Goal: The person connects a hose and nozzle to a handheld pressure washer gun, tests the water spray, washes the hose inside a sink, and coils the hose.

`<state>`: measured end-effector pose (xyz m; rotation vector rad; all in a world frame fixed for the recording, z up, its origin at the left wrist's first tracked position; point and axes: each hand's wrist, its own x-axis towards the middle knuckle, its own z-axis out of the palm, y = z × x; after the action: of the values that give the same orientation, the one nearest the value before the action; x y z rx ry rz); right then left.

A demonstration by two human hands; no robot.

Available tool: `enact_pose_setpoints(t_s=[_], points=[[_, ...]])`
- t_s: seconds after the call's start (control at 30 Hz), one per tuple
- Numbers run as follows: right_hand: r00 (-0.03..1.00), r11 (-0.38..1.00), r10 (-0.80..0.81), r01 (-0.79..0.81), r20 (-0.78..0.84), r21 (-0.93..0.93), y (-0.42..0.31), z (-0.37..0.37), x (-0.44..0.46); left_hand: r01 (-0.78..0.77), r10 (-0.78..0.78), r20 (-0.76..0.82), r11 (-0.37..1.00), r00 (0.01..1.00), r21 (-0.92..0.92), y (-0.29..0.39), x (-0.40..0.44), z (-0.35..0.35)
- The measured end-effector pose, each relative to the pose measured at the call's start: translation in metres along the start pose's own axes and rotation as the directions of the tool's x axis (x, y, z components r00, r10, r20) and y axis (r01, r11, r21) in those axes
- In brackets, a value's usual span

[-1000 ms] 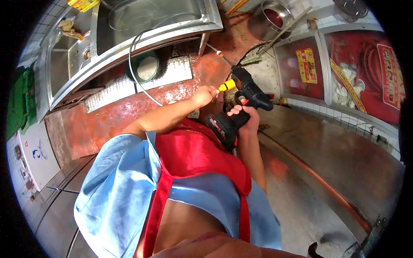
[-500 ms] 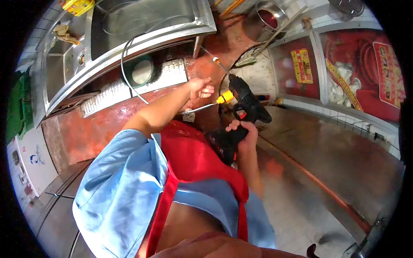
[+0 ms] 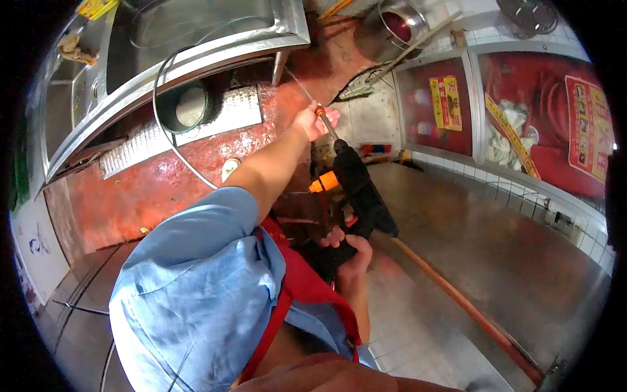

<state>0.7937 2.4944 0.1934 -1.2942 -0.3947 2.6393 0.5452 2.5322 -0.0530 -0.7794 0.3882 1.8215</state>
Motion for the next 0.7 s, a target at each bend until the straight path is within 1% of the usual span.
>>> enact_pose_setpoints(t_s=[0.1,0.2,0.23,0.33,0.43,0.53,0.63,0.7], points=[[0.998,0.999,-0.025,0.024,0.056,0.025,0.002,-0.001,0.000,-0.020,0.020,0.027,1.000,0.999,-0.018,-0.001,0.009,-0.002],[0.998,0.998,-0.016,0.012,0.058,0.062,0.005,-0.011,-0.001,-0.036,0.042,0.074,0.997,0.996,-0.073,0.002,0.014,-0.001],[0.997,0.998,-0.025,0.020,0.069,0.060,0.006,-0.011,-0.001,-0.024,0.031,0.096,0.997,0.995,-0.074,0.003,0.011,0.001],[0.994,0.998,-0.044,0.039,0.104,0.050,0.004,-0.011,0.000,0.005,0.018,0.149,0.988,0.989,-0.154,0.004,0.006,0.005],[0.994,0.998,-0.044,0.040,0.101,0.046,0.005,-0.013,-0.001,-0.007,0.026,0.137,0.991,0.990,-0.137,0.003,0.015,-0.001],[0.997,0.998,-0.038,0.035,0.066,0.049,0.005,-0.013,-0.002,-0.026,0.025,0.051,1.000,0.998,0.006,0.005,0.019,0.002],[0.998,0.998,-0.040,0.037,0.050,0.045,0.005,-0.015,0.000,-0.001,0.003,-0.035,0.998,0.999,0.064,0.007,0.026,0.000],[0.997,0.998,-0.044,0.041,0.060,0.042,0.005,-0.017,0.002,-0.015,0.046,-0.146,0.978,0.988,0.210,0.007,0.022,0.008]])
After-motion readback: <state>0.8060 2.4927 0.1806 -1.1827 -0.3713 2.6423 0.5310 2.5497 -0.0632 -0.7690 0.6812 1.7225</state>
